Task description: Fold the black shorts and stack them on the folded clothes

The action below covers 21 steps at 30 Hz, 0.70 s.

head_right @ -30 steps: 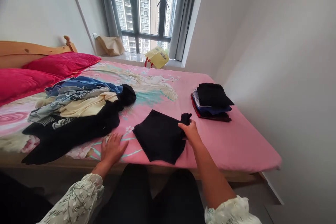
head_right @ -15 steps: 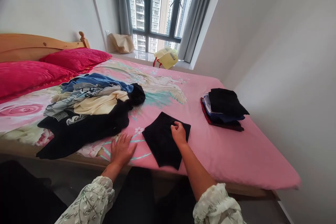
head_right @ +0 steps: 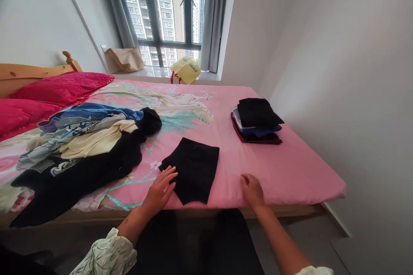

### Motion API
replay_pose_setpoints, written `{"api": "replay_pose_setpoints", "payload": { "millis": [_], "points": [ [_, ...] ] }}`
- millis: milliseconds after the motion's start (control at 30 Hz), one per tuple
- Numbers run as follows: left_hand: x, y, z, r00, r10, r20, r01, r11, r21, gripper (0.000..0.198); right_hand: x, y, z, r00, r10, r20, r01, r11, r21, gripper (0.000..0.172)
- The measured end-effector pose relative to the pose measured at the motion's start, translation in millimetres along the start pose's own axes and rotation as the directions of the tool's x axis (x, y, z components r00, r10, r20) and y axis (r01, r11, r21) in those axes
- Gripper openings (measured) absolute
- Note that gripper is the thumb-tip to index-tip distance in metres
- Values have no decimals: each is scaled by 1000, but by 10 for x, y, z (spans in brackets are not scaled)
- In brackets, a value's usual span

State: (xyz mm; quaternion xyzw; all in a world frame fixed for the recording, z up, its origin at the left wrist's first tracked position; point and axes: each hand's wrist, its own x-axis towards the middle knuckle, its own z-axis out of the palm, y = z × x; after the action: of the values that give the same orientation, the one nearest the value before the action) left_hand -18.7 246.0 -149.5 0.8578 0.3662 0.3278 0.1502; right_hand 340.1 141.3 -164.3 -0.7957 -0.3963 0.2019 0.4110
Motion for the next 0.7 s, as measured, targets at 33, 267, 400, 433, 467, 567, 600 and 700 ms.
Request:
{"api": "replay_pose_setpoints", "payload": {
  "millis": [33, 267, 400, 433, 467, 567, 600, 700],
  "points": [
    [67, 88, 9, 997, 45, 68, -46, 999, 7, 40, -65, -63, 127, 997, 8, 73, -11, 999, 40, 29],
    [320, 16, -4, 914, 77, 398, -228, 909, 348, 102, -638, -402, 839, 901, 132, 414, -266, 921, 283, 40],
    [347, -298, -6, 902, 86, 422, -282, 859, 427, 97, -781, -346, 864, 931, 36, 363, -165, 929, 331, 62],
    [355, -359, 1, 900, 93, 427, -287, 861, 419, 94, -789, -311, 855, 953, -73, 294, -18, 955, 295, 71],
    [365, -410, 12, 898, 97, 428, -287, 868, 405, 92, -783, -276, 846, 955, -205, 214, 158, 963, 217, 77],
    [387, -511, 47, 902, 99, 420, -268, 892, 365, 85, -680, -219, 835, 834, -549, 56, 551, 823, -136, 78],
    [388, -533, 56, 903, 108, 416, -269, 897, 351, 84, -621, -224, 837, 790, -611, 48, 605, 764, -224, 76],
    [371, -581, 53, 908, 156, 390, -288, 907, 307, 81, -421, -286, 855, 674, -732, 99, 712, 608, -351, 68]
  ]
}}
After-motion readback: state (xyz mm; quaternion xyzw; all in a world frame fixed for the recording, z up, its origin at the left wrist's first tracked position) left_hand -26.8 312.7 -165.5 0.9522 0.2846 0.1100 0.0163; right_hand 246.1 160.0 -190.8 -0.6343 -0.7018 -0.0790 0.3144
